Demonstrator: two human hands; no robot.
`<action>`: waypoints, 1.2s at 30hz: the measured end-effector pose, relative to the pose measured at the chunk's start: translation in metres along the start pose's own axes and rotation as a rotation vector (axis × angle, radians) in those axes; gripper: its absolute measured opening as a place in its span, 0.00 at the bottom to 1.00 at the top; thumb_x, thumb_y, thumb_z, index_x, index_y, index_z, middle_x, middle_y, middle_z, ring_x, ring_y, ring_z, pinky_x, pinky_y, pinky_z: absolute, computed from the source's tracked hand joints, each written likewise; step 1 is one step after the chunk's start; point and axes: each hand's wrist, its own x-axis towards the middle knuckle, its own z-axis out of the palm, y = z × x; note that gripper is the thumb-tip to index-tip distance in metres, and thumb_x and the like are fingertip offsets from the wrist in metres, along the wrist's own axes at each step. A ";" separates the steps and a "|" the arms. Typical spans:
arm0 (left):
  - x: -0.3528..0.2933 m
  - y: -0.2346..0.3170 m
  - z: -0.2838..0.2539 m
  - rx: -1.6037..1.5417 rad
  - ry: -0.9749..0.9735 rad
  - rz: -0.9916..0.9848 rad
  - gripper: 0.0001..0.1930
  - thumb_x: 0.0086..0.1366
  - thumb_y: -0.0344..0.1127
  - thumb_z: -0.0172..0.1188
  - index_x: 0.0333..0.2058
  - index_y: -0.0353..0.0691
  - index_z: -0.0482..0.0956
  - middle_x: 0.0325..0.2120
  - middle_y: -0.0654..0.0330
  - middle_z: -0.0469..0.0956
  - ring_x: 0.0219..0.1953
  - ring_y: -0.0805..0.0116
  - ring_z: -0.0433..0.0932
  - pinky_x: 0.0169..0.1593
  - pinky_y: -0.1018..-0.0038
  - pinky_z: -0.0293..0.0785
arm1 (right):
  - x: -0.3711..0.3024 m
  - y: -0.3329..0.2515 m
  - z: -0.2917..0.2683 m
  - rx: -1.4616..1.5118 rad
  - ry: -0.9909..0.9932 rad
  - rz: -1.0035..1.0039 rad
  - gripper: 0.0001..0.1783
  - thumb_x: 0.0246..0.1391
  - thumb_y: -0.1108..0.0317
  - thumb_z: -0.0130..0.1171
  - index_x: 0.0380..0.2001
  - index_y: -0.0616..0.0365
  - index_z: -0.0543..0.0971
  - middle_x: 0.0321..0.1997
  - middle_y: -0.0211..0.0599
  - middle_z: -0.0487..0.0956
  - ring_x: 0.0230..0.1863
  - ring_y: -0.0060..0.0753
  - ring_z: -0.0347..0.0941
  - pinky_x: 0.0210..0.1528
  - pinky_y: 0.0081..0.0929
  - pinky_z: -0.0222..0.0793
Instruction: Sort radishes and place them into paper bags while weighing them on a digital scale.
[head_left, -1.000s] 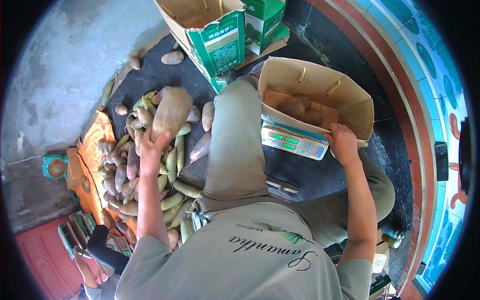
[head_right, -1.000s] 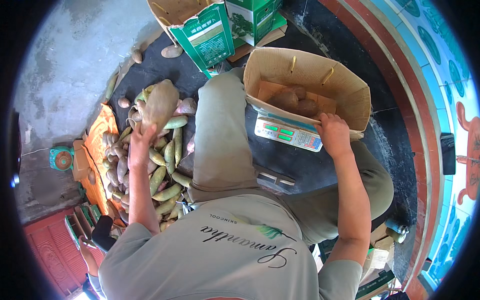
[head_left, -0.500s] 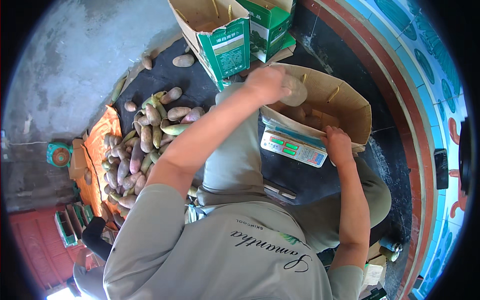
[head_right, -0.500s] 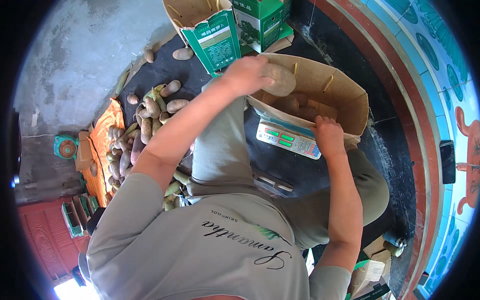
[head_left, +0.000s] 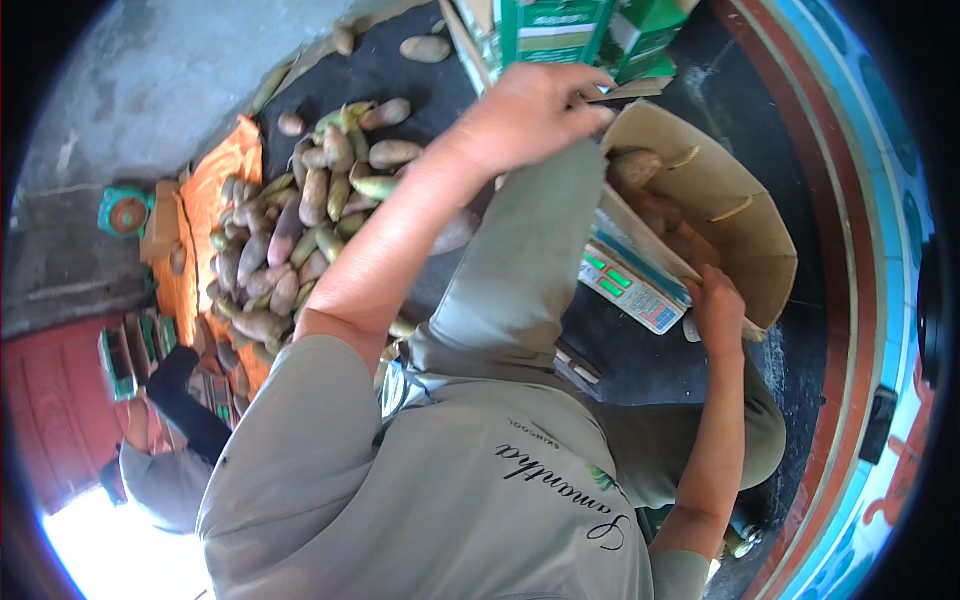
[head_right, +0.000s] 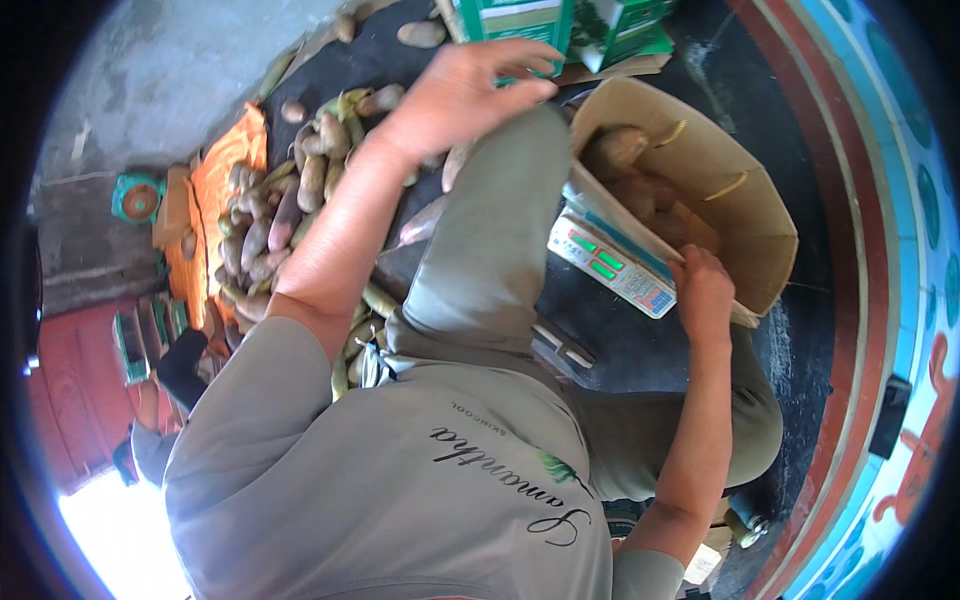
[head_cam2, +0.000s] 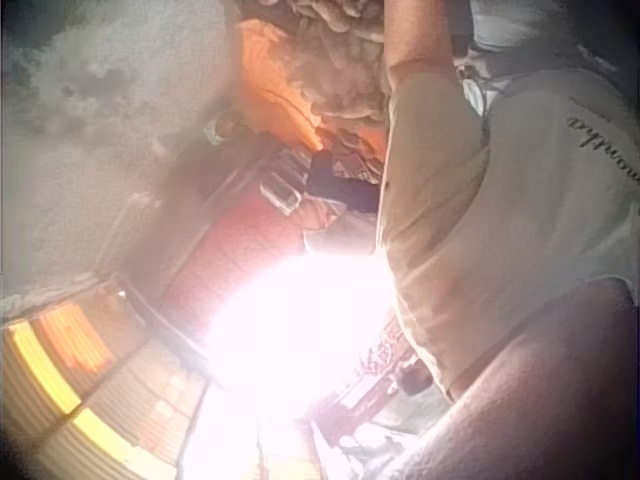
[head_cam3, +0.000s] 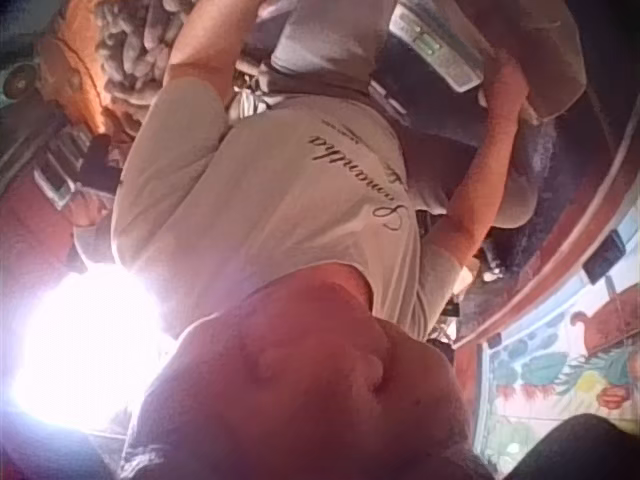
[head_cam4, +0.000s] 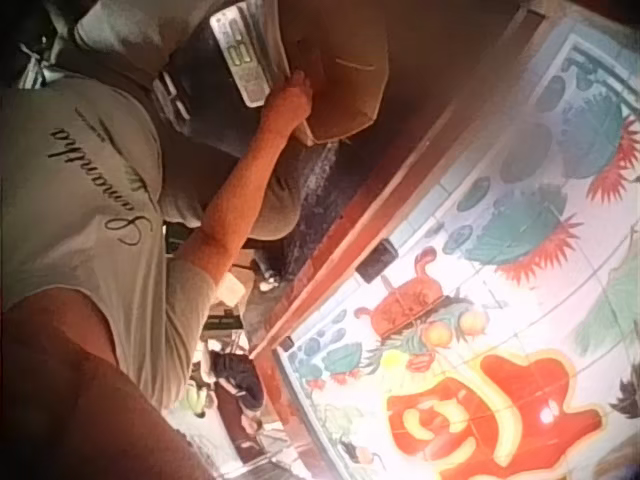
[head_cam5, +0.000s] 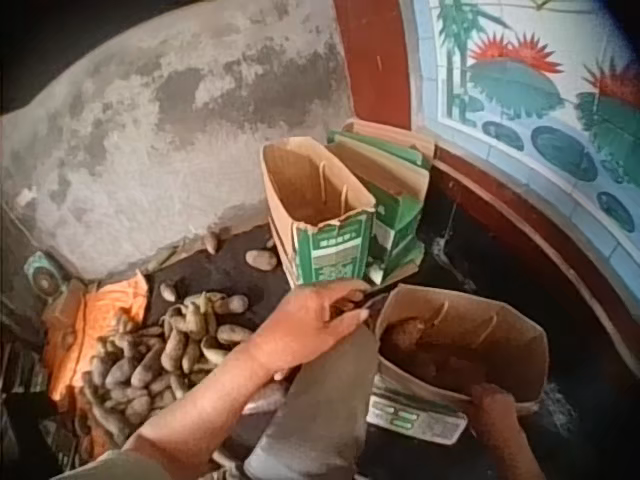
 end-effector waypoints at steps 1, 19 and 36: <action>-0.013 -0.016 -0.015 0.030 0.018 -0.045 0.18 0.55 0.36 0.59 0.44 0.36 0.73 0.35 0.53 0.78 0.37 0.67 0.77 0.43 0.72 0.72 | 0.001 0.002 0.001 -0.012 -0.009 -0.008 0.07 0.46 0.68 0.57 0.27 0.58 0.71 0.28 0.43 0.73 0.33 0.46 0.71 0.34 0.38 0.66; -0.379 -0.249 0.074 0.168 -0.694 -1.204 0.26 0.50 0.46 0.59 0.47 0.41 0.71 0.40 0.49 0.75 0.45 0.54 0.73 0.49 0.65 0.68 | 0.003 0.002 0.000 0.028 -0.114 0.061 0.11 0.45 0.70 0.58 0.33 0.60 0.73 0.33 0.45 0.74 0.35 0.50 0.71 0.37 0.37 0.67; -0.377 -0.225 0.167 0.343 -1.094 -1.066 0.45 0.34 0.49 0.73 0.55 0.49 0.63 0.51 0.54 0.65 0.54 0.54 0.66 0.53 0.57 0.66 | -0.001 -0.002 0.003 -0.032 -0.046 0.038 0.08 0.46 0.72 0.56 0.32 0.58 0.72 0.30 0.42 0.73 0.33 0.48 0.71 0.36 0.35 0.66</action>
